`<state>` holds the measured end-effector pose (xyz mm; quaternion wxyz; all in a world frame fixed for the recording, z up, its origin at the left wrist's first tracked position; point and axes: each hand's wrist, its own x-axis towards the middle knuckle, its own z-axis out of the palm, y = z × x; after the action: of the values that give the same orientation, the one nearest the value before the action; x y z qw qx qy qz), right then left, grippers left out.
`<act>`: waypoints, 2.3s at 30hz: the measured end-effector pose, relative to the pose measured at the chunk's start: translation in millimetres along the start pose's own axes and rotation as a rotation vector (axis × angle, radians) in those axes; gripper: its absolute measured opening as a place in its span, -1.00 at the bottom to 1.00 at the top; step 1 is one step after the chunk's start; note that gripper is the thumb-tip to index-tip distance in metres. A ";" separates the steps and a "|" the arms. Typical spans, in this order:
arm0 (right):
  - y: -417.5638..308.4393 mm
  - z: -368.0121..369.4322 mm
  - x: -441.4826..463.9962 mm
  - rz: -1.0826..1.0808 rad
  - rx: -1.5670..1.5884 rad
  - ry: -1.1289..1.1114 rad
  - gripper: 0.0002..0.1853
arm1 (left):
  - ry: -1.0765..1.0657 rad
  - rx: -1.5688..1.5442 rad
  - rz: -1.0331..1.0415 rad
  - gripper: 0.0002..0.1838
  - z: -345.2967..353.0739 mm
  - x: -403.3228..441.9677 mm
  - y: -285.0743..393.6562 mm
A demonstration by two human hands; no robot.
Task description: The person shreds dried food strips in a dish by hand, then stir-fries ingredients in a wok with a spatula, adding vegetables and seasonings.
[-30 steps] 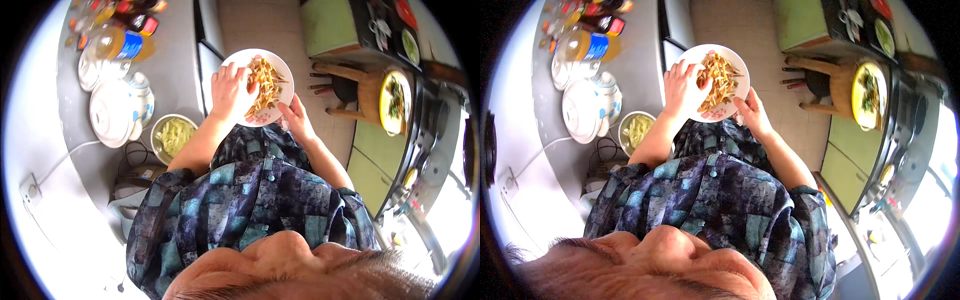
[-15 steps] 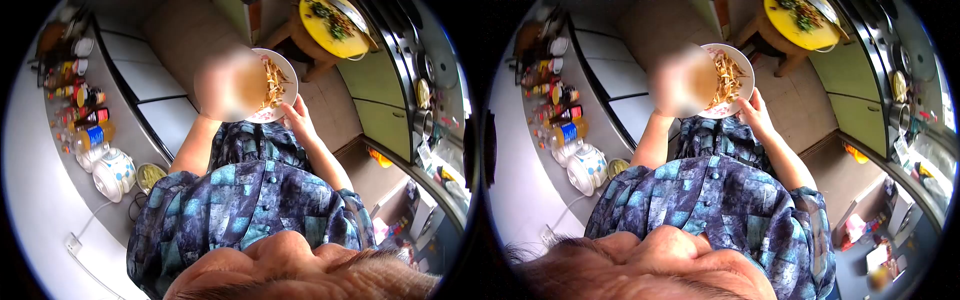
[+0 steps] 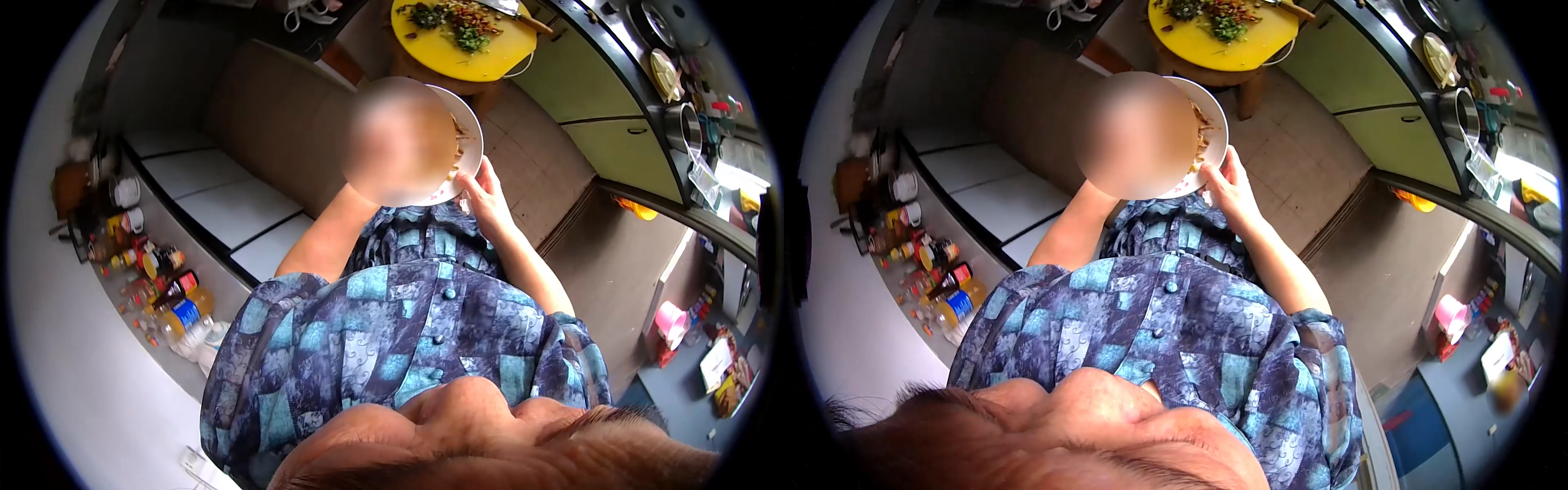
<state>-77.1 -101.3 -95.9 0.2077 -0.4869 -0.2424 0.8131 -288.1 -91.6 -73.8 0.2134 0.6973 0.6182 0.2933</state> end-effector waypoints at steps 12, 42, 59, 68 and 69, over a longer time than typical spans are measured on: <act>-51.3 -24.5 25.2 -0.009 0.073 0.107 -0.67 | -0.157 0.117 0.145 -0.60 26.3 70.1 -30.7; -50.6 -14.7 -68.6 -0.058 0.026 0.085 -0.64 | -0.318 0.186 -0.294 -0.89 -60.9 16.2 88.7; -17.4 28.5 -71.4 -0.118 0.027 0.067 -0.65 | -0.174 0.227 -0.239 -0.88 -90.5 -25.4 73.8; -5.3 43.1 -78.6 -0.124 0.039 0.050 -0.64 | -0.223 0.283 -0.173 -0.85 -87.6 -42.3 83.7; 12.6 62.7 -84.3 -0.129 0.041 0.050 -0.65 | -0.182 0.309 -0.161 -0.87 -100.2 -64.3 70.4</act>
<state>-97.3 -171.8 -19.6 0.2758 -0.4859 -0.2511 0.7904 -307.7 -171.7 37.2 0.1815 0.6938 0.6878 0.1126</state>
